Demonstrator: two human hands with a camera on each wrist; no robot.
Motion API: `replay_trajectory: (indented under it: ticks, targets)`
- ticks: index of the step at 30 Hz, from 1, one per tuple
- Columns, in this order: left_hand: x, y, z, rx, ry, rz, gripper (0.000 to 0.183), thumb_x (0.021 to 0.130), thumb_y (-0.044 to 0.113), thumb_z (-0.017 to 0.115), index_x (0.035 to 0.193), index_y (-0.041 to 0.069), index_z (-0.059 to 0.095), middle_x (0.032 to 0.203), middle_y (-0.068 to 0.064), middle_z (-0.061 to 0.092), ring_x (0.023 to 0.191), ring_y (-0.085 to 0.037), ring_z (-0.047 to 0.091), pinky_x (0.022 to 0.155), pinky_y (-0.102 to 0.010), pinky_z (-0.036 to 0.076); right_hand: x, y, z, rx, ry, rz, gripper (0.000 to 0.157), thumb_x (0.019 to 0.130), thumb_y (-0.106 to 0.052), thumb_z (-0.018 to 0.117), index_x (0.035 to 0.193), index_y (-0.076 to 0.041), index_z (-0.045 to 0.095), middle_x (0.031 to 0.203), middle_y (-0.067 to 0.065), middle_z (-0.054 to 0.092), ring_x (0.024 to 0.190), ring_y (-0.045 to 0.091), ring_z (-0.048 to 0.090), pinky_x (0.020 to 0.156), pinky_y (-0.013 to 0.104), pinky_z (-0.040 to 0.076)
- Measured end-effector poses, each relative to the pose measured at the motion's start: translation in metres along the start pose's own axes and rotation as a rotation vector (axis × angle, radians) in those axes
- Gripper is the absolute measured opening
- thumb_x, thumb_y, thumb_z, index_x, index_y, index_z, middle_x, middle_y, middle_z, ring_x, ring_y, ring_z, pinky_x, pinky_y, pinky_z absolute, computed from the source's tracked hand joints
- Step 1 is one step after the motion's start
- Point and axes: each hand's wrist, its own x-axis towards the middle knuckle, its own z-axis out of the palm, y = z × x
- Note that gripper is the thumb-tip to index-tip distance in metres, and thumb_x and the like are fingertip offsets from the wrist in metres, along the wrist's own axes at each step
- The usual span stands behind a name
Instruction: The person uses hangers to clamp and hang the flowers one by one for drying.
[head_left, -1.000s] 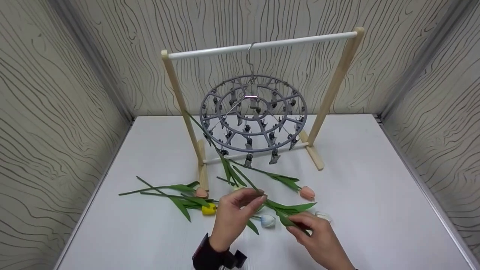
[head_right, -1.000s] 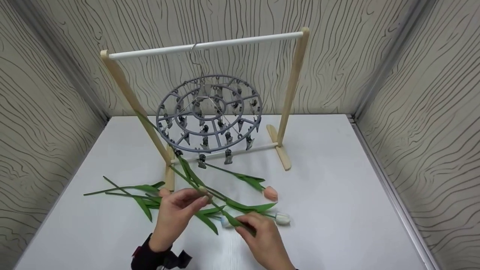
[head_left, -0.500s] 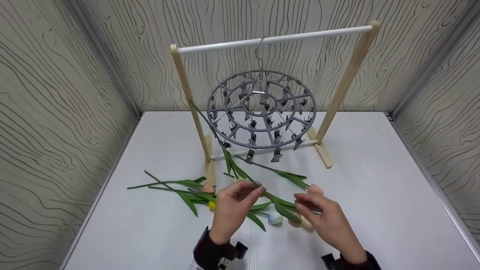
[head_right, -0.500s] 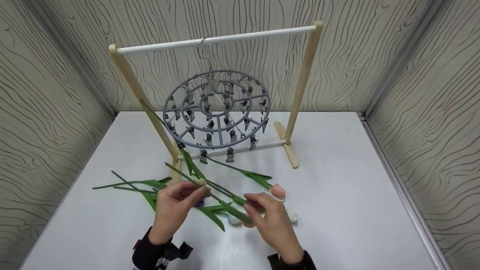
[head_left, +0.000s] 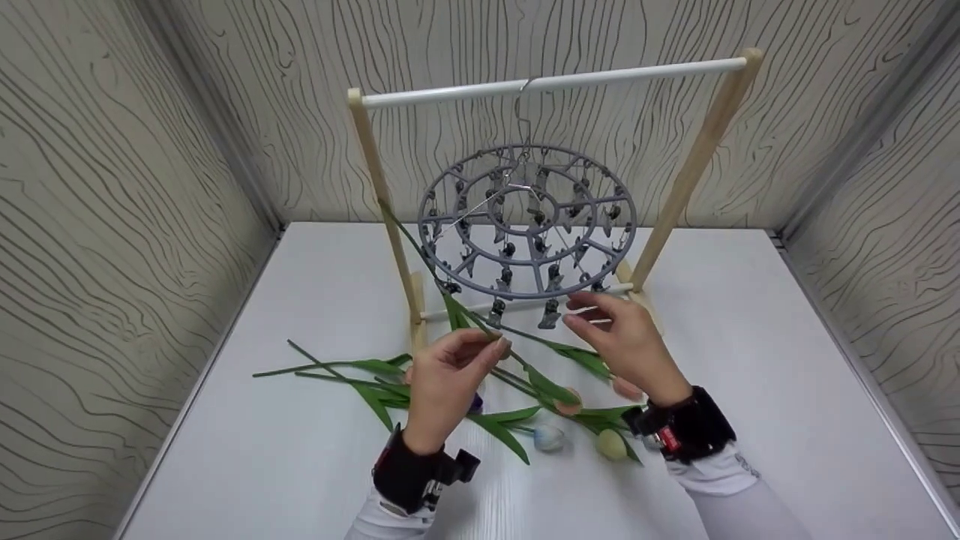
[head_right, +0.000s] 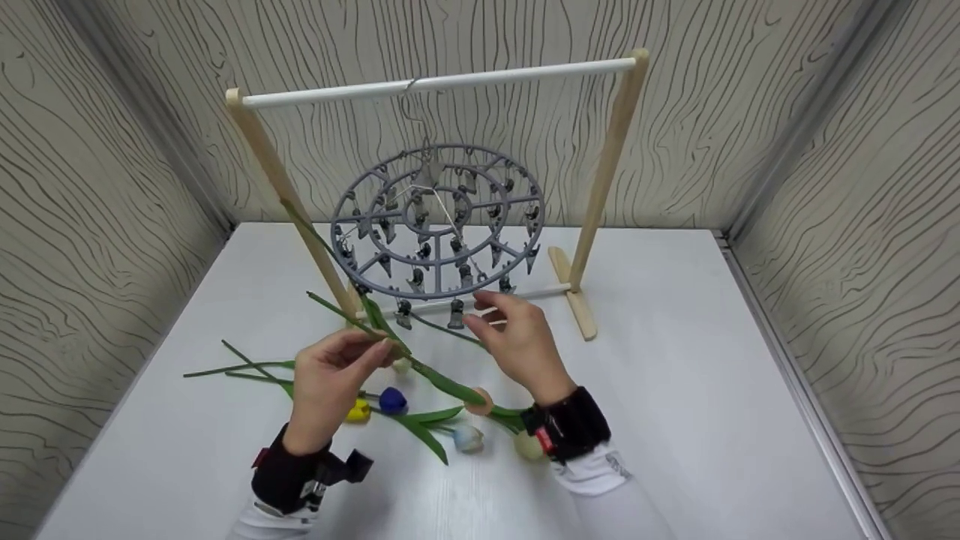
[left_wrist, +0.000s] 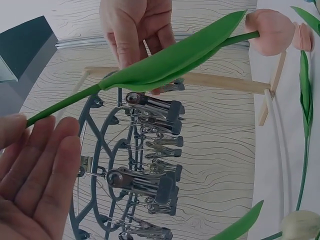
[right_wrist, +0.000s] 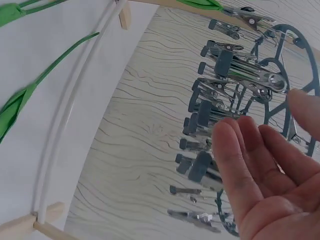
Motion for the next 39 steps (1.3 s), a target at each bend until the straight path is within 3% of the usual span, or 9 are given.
replay_trajectory:
  ticks: [6, 14, 22, 27, 30, 36, 39]
  targets:
    - [0.009, -0.001, -0.002, -0.054, -0.001, -0.001, 0.013, 0.092, 0.006, 0.075, 0.101, -0.005, 0.074, 0.095, -0.020, 0.079, 0.085, -0.011, 0.077, 0.078, -0.028, 0.064, 0.016, -0.005, 0.007, -0.044, -0.045, -0.019, 0.030, 0.095, -0.017, 0.076, 0.121, -0.003, 0.072, 0.118, 0.015, 0.074, 0.105, 0.030, 0.074, 0.088, 0.037, 0.063]
    - [0.019, -0.008, 0.003, -0.081, 0.035, 0.051, 0.011, 0.092, 0.003, 0.075, 0.099, -0.005, 0.074, 0.090, -0.021, 0.078, 0.080, -0.009, 0.077, 0.073, -0.028, 0.064, 0.020, -0.010, 0.011, -0.046, -0.076, -0.041, 0.023, 0.094, -0.016, 0.077, 0.114, -0.003, 0.075, 0.107, 0.014, 0.076, 0.098, 0.028, 0.074, 0.085, 0.039, 0.063]
    - [0.023, -0.016, 0.009, -0.099, 0.053, 0.055, 0.013, 0.093, 0.003, 0.075, 0.100, -0.007, 0.073, 0.091, -0.023, 0.078, 0.080, -0.010, 0.077, 0.075, -0.030, 0.064, 0.018, -0.006, 0.011, 0.011, -0.058, -0.091, 0.020, 0.092, -0.012, 0.078, 0.110, -0.003, 0.077, 0.103, 0.013, 0.078, 0.089, 0.021, 0.076, 0.076, 0.018, 0.059]
    - [0.026, -0.020, 0.008, -0.095, 0.088, 0.038, 0.013, 0.093, 0.002, 0.074, 0.101, -0.008, 0.073, 0.091, -0.024, 0.078, 0.079, -0.010, 0.077, 0.074, -0.029, 0.064, 0.015, -0.005, 0.011, -0.001, 0.000, -0.132, 0.023, 0.089, -0.010, 0.081, 0.110, -0.002, 0.077, 0.101, 0.012, 0.079, 0.085, 0.018, 0.077, 0.074, 0.016, 0.059]
    - [0.026, -0.022, 0.009, -0.106, 0.093, 0.031, 0.014, 0.093, 0.001, 0.074, 0.102, -0.009, 0.073, 0.091, -0.024, 0.078, 0.079, -0.010, 0.077, 0.074, -0.029, 0.064, 0.012, -0.007, 0.010, 0.029, 0.028, -0.086, 0.020, 0.091, -0.008, 0.078, 0.109, -0.002, 0.077, 0.101, 0.013, 0.079, 0.087, 0.018, 0.076, 0.076, 0.016, 0.058]
    - [0.026, -0.024, 0.012, -0.113, 0.091, 0.015, 0.014, 0.092, 0.002, 0.075, 0.102, -0.008, 0.073, 0.093, -0.025, 0.077, 0.080, -0.010, 0.077, 0.073, -0.027, 0.064, 0.007, -0.008, 0.015, 0.232, 0.109, 0.088, 0.017, 0.093, 0.003, 0.070, 0.110, 0.004, 0.074, 0.101, 0.017, 0.077, 0.081, 0.009, 0.073, 0.078, 0.021, 0.061]
    - [0.026, -0.024, 0.015, -0.108, 0.086, 0.011, 0.014, 0.092, 0.003, 0.075, 0.101, -0.008, 0.073, 0.093, -0.024, 0.077, 0.080, -0.011, 0.077, 0.074, -0.026, 0.064, 0.005, -0.009, 0.018, 0.320, 0.151, 0.124, 0.017, 0.094, 0.006, 0.068, 0.111, 0.007, 0.073, 0.101, 0.018, 0.077, 0.079, 0.008, 0.074, 0.078, 0.022, 0.062]
